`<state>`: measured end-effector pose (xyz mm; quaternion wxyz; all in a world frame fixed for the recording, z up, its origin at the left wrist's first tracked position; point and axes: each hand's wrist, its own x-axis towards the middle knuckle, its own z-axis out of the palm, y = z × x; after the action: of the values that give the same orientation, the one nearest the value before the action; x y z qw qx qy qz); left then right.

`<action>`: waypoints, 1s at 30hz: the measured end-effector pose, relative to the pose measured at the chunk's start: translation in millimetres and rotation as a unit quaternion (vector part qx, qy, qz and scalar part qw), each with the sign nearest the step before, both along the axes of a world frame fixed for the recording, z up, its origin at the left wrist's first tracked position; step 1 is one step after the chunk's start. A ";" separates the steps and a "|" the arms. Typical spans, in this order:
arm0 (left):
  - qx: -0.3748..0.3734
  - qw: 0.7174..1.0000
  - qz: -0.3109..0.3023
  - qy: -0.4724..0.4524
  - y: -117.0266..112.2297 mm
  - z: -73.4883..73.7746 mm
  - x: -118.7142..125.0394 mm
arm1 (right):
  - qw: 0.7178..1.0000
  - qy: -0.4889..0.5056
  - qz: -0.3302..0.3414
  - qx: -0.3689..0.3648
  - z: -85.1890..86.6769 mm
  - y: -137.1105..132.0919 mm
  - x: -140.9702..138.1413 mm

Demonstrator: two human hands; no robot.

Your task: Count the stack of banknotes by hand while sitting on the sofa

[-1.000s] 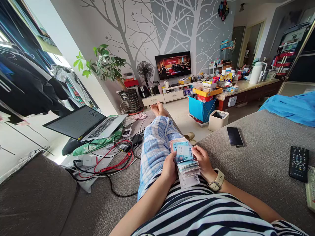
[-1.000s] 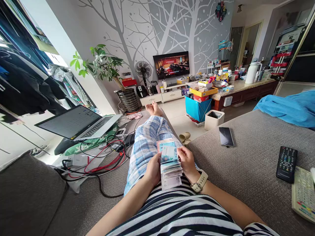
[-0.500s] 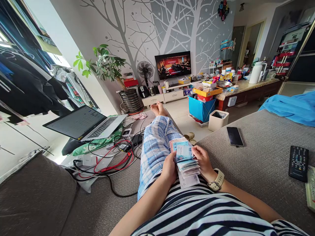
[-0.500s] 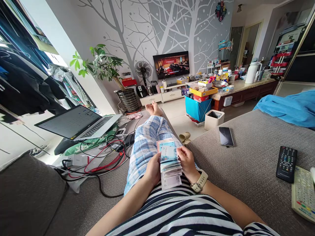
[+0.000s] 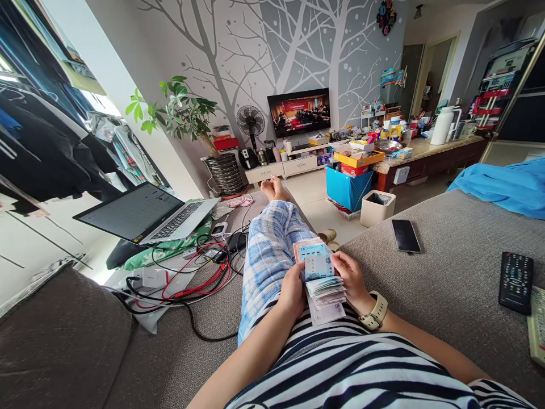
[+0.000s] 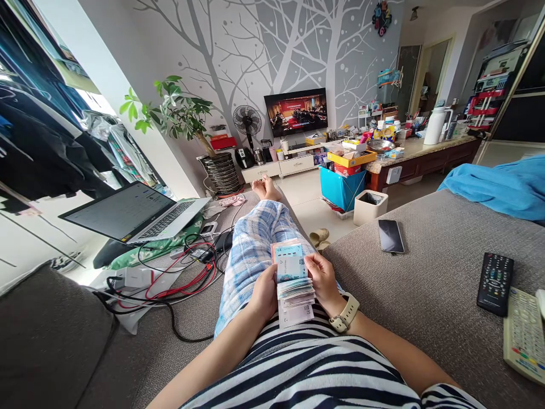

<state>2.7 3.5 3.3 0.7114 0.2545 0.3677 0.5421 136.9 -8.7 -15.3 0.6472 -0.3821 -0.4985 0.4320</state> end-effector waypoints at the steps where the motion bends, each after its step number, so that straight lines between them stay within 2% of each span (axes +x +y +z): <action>1: -0.006 1.000 0.003 0.000 0.4 0.4 0.3 | 1.000 -0.003 0.001 -0.002 -0.1 -0.1 0.1; 6: -0.026 0.999 0.014 -0.013 0.7 1.0 1.0 | 1.000 0.024 0.010 0.007 -3.6 1.6 -1.0; 12: -0.012 1.000 0.015 -0.022 1.0 -0.8 0.9 | 0.998 0.046 0.040 0.008 -8.9 5.8 -3.1; 18: -0.001 1.000 0.017 0.009 1.4 -3.9 -1.2 | 1.000 0.021 0.010 0.002 -7.3 7.0 -1.7; 23: 0.009 0.999 -0.002 0.039 -4.0 2.3 -2.7 | 0.999 0.036 -0.021 -0.033 -7.4 9.5 -1.4; 30: 0.007 0.999 -0.019 0.033 -6.7 5.7 -2.4 | 1.000 0.010 -0.014 -0.022 -9.2 7.0 -1.1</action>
<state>0.4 -3.2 9.0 0.7073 0.2839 0.3821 0.5226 135.8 -1.7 -24.6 0.6493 -0.3991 -0.4770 0.4377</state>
